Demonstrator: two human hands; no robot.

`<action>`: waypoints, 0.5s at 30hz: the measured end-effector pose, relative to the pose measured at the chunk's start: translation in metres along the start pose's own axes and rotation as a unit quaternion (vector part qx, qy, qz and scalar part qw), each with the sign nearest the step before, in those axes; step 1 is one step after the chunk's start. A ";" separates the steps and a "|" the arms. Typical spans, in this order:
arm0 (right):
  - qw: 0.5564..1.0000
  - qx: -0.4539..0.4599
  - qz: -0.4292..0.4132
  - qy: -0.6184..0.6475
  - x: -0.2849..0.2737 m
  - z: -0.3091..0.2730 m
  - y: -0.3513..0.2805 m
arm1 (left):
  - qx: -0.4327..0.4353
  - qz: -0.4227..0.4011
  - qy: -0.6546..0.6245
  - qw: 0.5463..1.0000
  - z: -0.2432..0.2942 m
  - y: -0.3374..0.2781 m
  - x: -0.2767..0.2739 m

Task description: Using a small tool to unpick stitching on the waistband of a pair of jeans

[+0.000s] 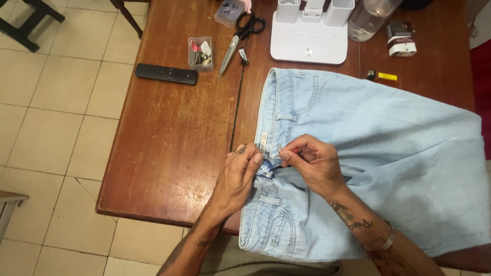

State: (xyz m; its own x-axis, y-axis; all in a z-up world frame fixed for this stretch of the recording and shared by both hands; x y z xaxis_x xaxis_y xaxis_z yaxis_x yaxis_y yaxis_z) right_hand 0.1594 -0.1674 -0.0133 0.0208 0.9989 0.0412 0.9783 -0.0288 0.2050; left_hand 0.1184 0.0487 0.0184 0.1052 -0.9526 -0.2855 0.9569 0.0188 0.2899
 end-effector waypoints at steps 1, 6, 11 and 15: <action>1.000 -0.002 0.000 0.000 0.001 -0.003 0.001 | 0.002 0.001 0.000 1.000 0.001 0.002 -0.001; 1.000 -0.018 -0.003 -0.018 0.003 -0.009 -0.002 | -0.007 -0.006 -0.005 1.000 -0.001 0.000 0.002; 1.000 -0.003 0.000 -0.009 0.001 -0.004 -0.004 | -0.012 -0.005 -0.003 1.000 0.002 0.000 0.000; 0.999 -0.033 -0.014 -0.033 0.010 -0.031 0.001 | -0.016 -0.004 -0.009 1.000 -0.001 0.000 0.001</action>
State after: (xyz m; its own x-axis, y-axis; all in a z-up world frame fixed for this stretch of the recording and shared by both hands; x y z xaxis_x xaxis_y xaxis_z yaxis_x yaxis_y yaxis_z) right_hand 0.1540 -0.1583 0.0179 0.0095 0.9995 -0.0290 0.9631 -0.0014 0.2690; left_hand 0.1190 0.0482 0.0168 0.0931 -0.9580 -0.2712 0.9657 0.0205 0.2590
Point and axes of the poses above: each hand's wrist, its own y-axis towards the middle knuckle, its own x-axis out of the palm, z = x × y, the point moved 8 cm from there along y, towards the middle knuckle, and after that the axes turned 14 degrees about z, right-handed, at the moved point
